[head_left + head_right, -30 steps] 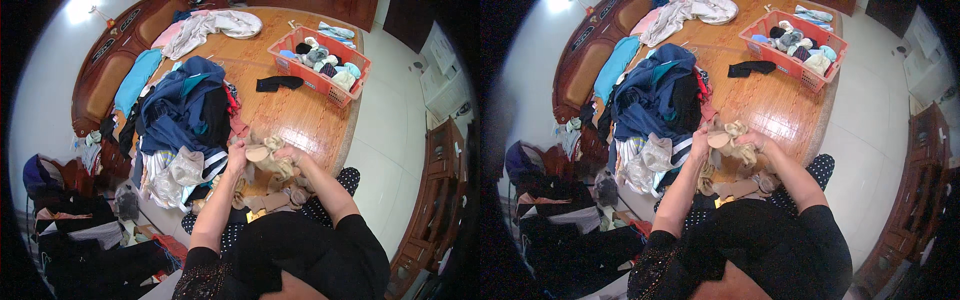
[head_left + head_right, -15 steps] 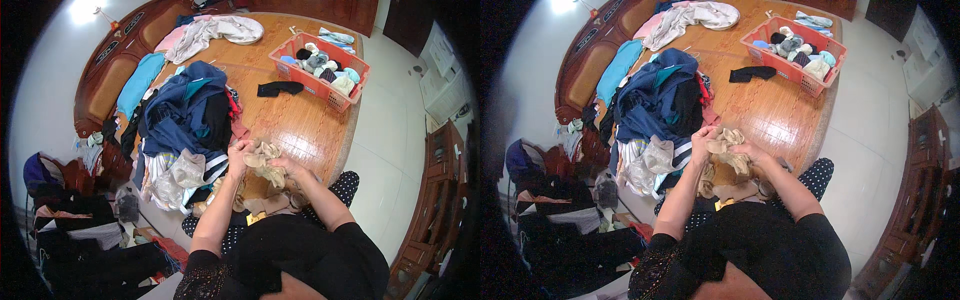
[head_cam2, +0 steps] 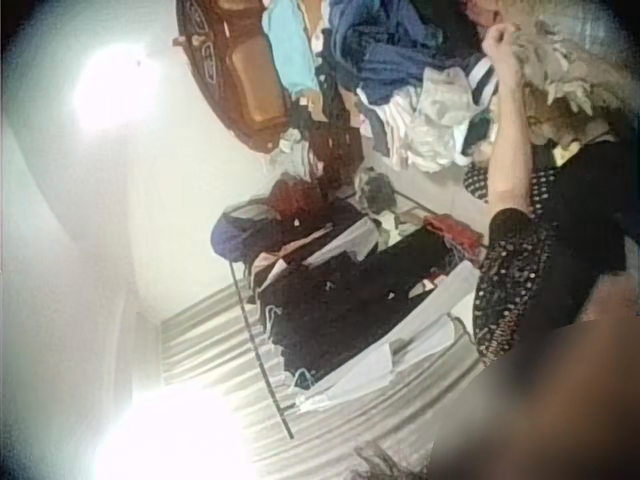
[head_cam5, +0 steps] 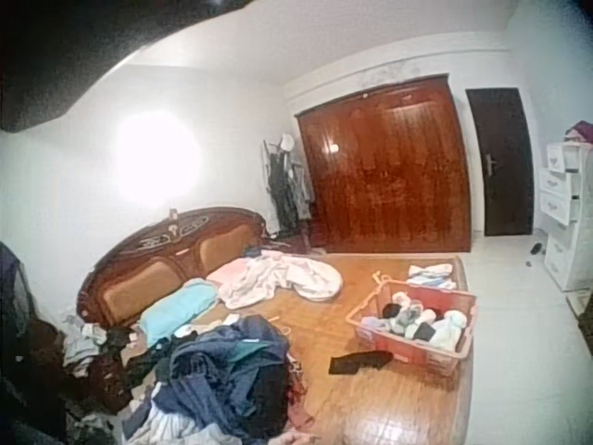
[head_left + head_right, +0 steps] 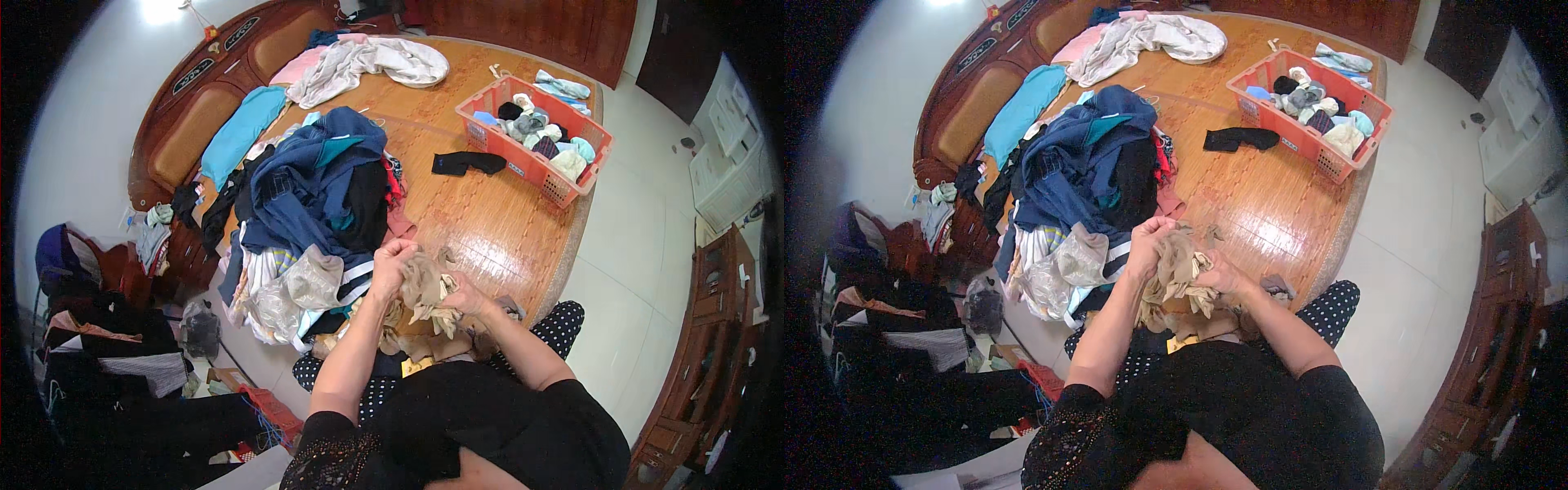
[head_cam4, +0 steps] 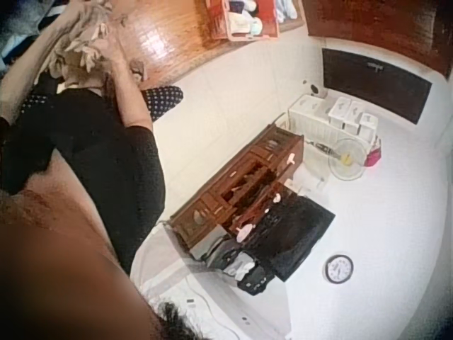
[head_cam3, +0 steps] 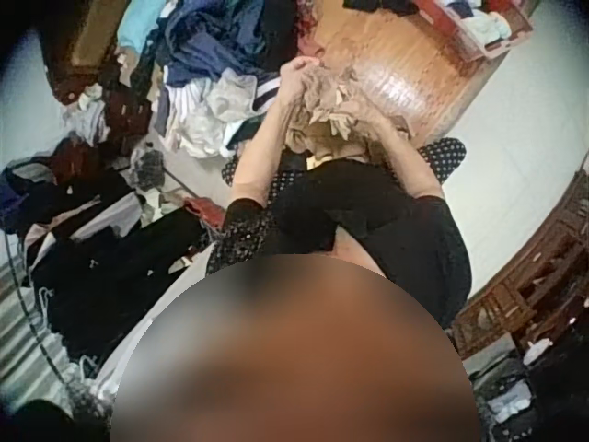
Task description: Sorting and pairing socks from a pile on a wooden table and placing them into a basket.
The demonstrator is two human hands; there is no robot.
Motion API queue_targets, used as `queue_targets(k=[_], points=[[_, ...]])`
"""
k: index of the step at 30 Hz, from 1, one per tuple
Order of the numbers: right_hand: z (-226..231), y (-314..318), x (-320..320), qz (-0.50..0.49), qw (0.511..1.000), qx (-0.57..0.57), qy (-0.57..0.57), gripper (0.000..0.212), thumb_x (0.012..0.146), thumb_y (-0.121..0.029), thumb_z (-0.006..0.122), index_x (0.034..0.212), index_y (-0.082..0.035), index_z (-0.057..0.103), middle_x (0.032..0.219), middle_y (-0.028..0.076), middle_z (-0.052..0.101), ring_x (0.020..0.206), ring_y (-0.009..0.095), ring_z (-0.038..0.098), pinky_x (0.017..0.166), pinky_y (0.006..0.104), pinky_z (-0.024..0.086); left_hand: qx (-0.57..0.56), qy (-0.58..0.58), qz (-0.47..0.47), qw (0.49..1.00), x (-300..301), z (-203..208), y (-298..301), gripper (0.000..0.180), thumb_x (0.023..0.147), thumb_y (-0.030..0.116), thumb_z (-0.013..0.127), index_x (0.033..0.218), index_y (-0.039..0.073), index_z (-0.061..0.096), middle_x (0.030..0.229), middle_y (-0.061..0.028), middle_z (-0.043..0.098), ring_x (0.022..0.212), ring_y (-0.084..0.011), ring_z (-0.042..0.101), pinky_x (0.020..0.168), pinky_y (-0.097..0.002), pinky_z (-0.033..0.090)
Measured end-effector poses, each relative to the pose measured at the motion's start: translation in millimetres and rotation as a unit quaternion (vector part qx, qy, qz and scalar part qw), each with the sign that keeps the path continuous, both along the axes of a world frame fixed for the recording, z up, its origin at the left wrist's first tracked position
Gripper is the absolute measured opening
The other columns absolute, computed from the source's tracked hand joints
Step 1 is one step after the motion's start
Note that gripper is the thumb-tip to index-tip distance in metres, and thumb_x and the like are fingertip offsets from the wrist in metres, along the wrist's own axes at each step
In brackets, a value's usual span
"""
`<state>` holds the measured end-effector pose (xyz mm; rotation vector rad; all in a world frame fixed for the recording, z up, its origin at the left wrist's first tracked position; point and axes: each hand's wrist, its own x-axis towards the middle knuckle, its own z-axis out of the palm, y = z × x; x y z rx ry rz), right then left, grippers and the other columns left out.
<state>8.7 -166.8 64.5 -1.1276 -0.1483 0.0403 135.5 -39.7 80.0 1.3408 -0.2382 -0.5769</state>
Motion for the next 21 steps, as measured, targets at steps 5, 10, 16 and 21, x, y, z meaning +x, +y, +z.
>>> queue_targets(k=[5, 10, 16, 21], points=[[2, 6, -2, -0.029, 1.000, 0.012, 0.002, 0.040, 0.073, -0.011, 0.064, 0.111, -0.001, 0.056, 0.100, 0.000, 0.059, 0.088, 0.009, 0.053, 0.080, 0.0257, 0.044, 0.058, -0.096, 0.008, 0.994, -8, 4, 5, 0.007, 0.082, 0.004, 0.061, 0.082, -0.001, 0.065, 0.072, 0.0009, 0.061, 0.062, -0.0046, 0.051, 0.058, -0.0203, 0.042], [-6, 9, 0, -0.025, 0.999, 0.007, 0.031, 0.034, 0.075, -0.010, 0.061, 0.107, 0.000, 0.056, 0.096, 0.001, 0.059, 0.085, 0.010, 0.054, 0.077, 0.0265, 0.045, 0.098, -0.147, 0.002, 0.984, -22, 15, 3, 0.006, 0.082, 0.004, 0.060, 0.082, -0.001, 0.063, 0.072, 0.0004, 0.060, 0.063, -0.0052, 0.051, 0.058, -0.0212, 0.042], [-16, 10, 10, -0.046, 0.978, -0.198, 0.047, 0.027, 0.076, -0.010, 0.059, 0.101, 0.000, 0.057, 0.091, 0.003, 0.061, 0.080, 0.013, 0.056, 0.073, 0.0295, 0.047, 0.223, -0.266, -0.015, 0.938, -32, 24, 6, 0.014, 0.082, 0.011, 0.060, 0.076, -0.001, 0.059, 0.064, -0.0004, 0.056, 0.058, -0.0081, 0.046, 0.055, -0.0255, 0.040], [24, 20, 2, -0.156, 0.920, -0.353, 0.066, 0.034, 0.071, -0.016, 0.058, 0.098, 0.004, 0.059, 0.088, 0.025, 0.062, 0.088, 0.033, 0.062, 0.078, 0.0374, 0.047, 0.282, -0.322, -0.032, 0.903, -37, 28, 13, 0.020, 0.082, 0.016, 0.060, 0.073, -0.001, 0.058, 0.061, -0.0056, 0.054, 0.059, -0.0096, 0.048, 0.053, -0.0286, 0.040]])
